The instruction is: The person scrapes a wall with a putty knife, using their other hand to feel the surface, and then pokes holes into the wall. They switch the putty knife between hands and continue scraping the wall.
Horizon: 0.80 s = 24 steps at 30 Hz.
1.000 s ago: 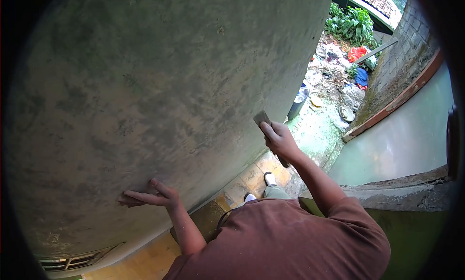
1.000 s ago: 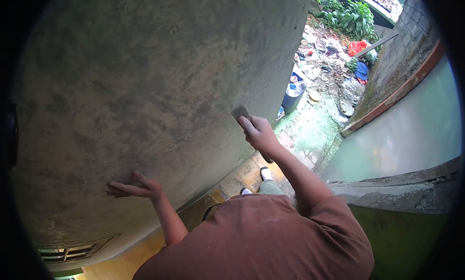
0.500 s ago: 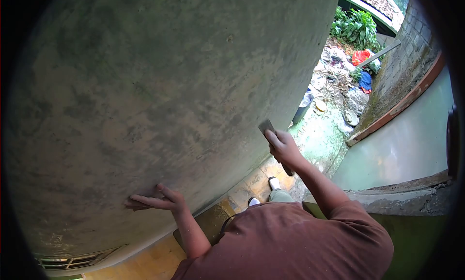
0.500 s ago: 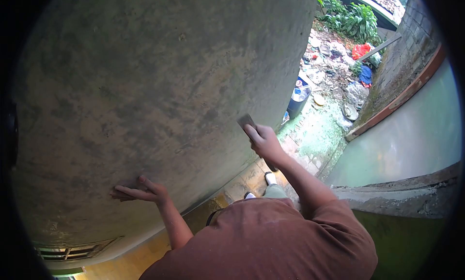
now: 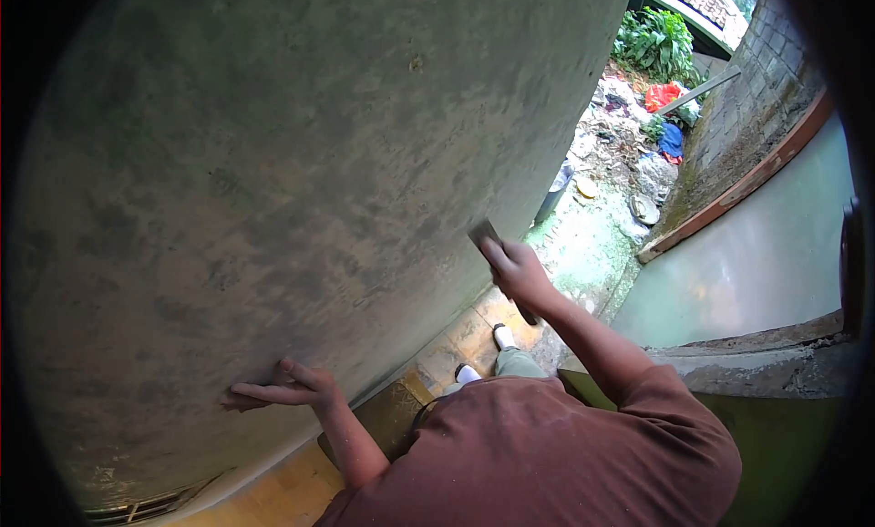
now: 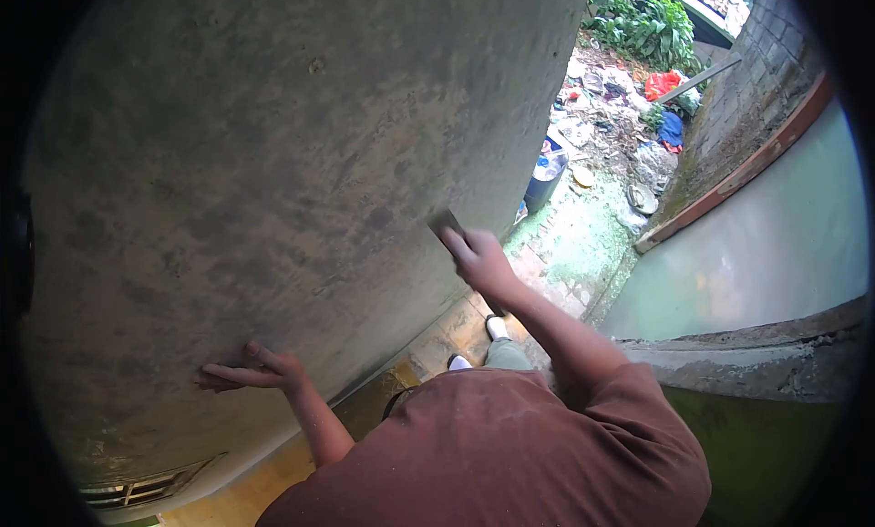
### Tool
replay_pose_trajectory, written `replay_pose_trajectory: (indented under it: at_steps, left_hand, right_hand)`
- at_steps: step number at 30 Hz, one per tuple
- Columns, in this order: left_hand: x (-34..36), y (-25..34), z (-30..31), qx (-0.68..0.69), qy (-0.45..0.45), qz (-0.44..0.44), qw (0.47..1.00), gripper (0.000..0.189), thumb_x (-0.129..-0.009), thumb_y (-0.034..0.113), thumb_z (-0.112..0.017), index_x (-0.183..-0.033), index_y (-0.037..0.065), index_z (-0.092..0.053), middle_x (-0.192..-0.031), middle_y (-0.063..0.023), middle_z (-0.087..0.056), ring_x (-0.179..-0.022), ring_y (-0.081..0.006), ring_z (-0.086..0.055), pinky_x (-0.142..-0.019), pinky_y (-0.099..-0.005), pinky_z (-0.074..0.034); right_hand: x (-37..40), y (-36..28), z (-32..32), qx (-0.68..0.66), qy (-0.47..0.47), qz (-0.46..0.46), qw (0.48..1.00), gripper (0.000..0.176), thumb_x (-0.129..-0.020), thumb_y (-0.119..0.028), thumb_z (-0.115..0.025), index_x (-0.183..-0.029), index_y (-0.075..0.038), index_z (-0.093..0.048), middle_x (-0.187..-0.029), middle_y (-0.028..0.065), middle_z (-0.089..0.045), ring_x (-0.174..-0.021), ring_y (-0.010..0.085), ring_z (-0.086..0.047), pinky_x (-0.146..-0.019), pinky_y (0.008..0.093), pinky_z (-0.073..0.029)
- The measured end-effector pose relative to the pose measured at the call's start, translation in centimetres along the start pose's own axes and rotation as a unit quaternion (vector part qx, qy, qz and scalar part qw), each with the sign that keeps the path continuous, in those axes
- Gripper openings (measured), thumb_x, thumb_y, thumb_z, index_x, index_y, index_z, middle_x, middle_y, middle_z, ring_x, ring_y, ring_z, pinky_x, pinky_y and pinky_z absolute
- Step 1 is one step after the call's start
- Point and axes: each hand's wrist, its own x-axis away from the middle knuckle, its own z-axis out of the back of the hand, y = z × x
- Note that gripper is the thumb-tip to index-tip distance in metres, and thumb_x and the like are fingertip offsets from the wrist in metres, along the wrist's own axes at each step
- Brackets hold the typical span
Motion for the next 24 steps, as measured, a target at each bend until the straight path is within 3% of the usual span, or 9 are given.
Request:
replay_pose_trajectory:
  at_steps: [2, 7, 12, 14, 16, 18, 22, 24]
  left_hand:
    - [0.1, -0.1, 0.1, 0.003, 0.001, -0.009, 1.000, 0.067, -0.099, 0.031, -0.043, -0.148, -0.005, -0.015, -0.157, -0.0207, -0.003, -0.145, -0.0350, 0.006, -0.113, -0.0517, 0.005]
    - [0.0, -0.2, -0.1, 0.014, 0.013, -0.015, 1.000, 0.068, -0.098, 0.031, -0.044, -0.148, -0.005, -0.015, -0.157, -0.0208, -0.004, -0.146, -0.0331, 0.006, -0.113, -0.0518, 0.006]
    - [0.2, -0.3, 0.0, 0.005, 0.005, -0.006, 1.000, 0.068, -0.098, 0.032, -0.044, -0.148, -0.005, -0.015, -0.157, -0.0207, -0.003, -0.145, -0.0339, 0.007, -0.113, -0.0522, 0.006]
    - [0.0, -0.3, -0.2, 0.008, 0.010, -0.010, 1.000, 0.068, -0.098, 0.032, -0.044, -0.148, -0.005, -0.015, -0.157, -0.0207, -0.003, -0.145, -0.0341, 0.007, -0.113, -0.0521, 0.005]
    - [-0.1, -0.1, 0.0, 0.008, 0.008, -0.012, 1.000, 0.069, -0.098, 0.033, -0.044, -0.148, -0.005, -0.015, -0.157, -0.0206, -0.003, -0.145, -0.0344, 0.007, -0.113, -0.0520, 0.005]
    - [0.2, -0.4, 0.2, 0.003, 0.006, -0.013, 1.000, 0.069, -0.098, 0.033, -0.044, -0.148, -0.005, -0.015, -0.157, -0.0207, -0.003, -0.145, -0.0345, 0.006, -0.113, -0.0519, 0.005]
    - [0.1, -0.4, 0.0, 0.010, 0.009, -0.015, 1.000, 0.069, -0.098, 0.032, -0.045, -0.148, -0.005, -0.015, -0.157, -0.0210, -0.003, -0.145, -0.0347, 0.006, -0.113, -0.0519, 0.005]
    - [0.1, -0.2, 0.0, 0.010, 0.007, -0.011, 1.000, 0.069, -0.098, 0.032, -0.044, -0.148, -0.005, -0.015, -0.157, -0.0211, -0.003, -0.145, -0.0347, 0.006, -0.113, -0.0519, 0.005]
  right_hand:
    - [-0.8, -2.7, -0.6, -0.028, 0.016, 0.104, 0.994, 0.042, -0.098, -0.036, -0.050, -0.069, -0.005, -0.048, -0.054, -0.0023, -0.045, -0.044, 0.0065, -0.042, -0.040, 0.0254, -0.034]
    - [1.5, -1.1, 0.0, -0.015, 0.033, 0.054, 0.998, 0.044, -0.097, -0.039, -0.050, -0.070, -0.004, -0.050, -0.054, -0.0009, -0.046, -0.044, 0.0073, -0.044, -0.040, 0.0255, -0.036]
    - [-0.1, -0.5, -0.3, 0.039, 0.047, 0.062, 0.996, 0.042, -0.097, -0.037, -0.051, -0.071, -0.003, -0.052, -0.055, -0.0007, -0.047, -0.045, 0.0077, -0.045, -0.041, 0.0266, -0.037]
    - [-1.1, -1.6, -0.3, 0.016, 0.045, 0.103, 0.994, 0.043, -0.095, -0.035, -0.056, -0.072, 0.001, -0.055, -0.055, 0.0023, -0.049, -0.052, 0.0099, -0.047, -0.049, 0.0296, -0.039]
    - [0.0, -1.6, -0.2, 0.007, 0.039, 0.084, 0.996, 0.043, -0.095, -0.035, -0.055, -0.072, 0.001, -0.054, -0.056, 0.0023, -0.049, -0.052, 0.0096, -0.048, -0.050, 0.0299, -0.039]
    - [0.9, -0.7, 0.0, -0.032, 0.051, 0.071, 0.996, 0.040, -0.098, -0.034, -0.051, -0.071, -0.004, -0.050, -0.057, -0.0027, -0.046, -0.048, 0.0056, -0.041, -0.043, 0.0257, -0.033]
    - [0.2, 0.0, 0.2, 0.025, 0.057, 0.037, 0.997, 0.040, -0.098, -0.034, -0.051, -0.071, -0.005, -0.049, -0.057, -0.0031, -0.045, -0.049, 0.0051, -0.041, -0.045, 0.0250, -0.032]
    - [-1.0, -2.5, -0.6, -0.014, 0.057, 0.147, 0.987, 0.040, -0.098, -0.035, -0.051, -0.071, -0.005, -0.049, -0.056, -0.0032, -0.045, -0.048, 0.0052, -0.040, -0.044, 0.0254, -0.032]
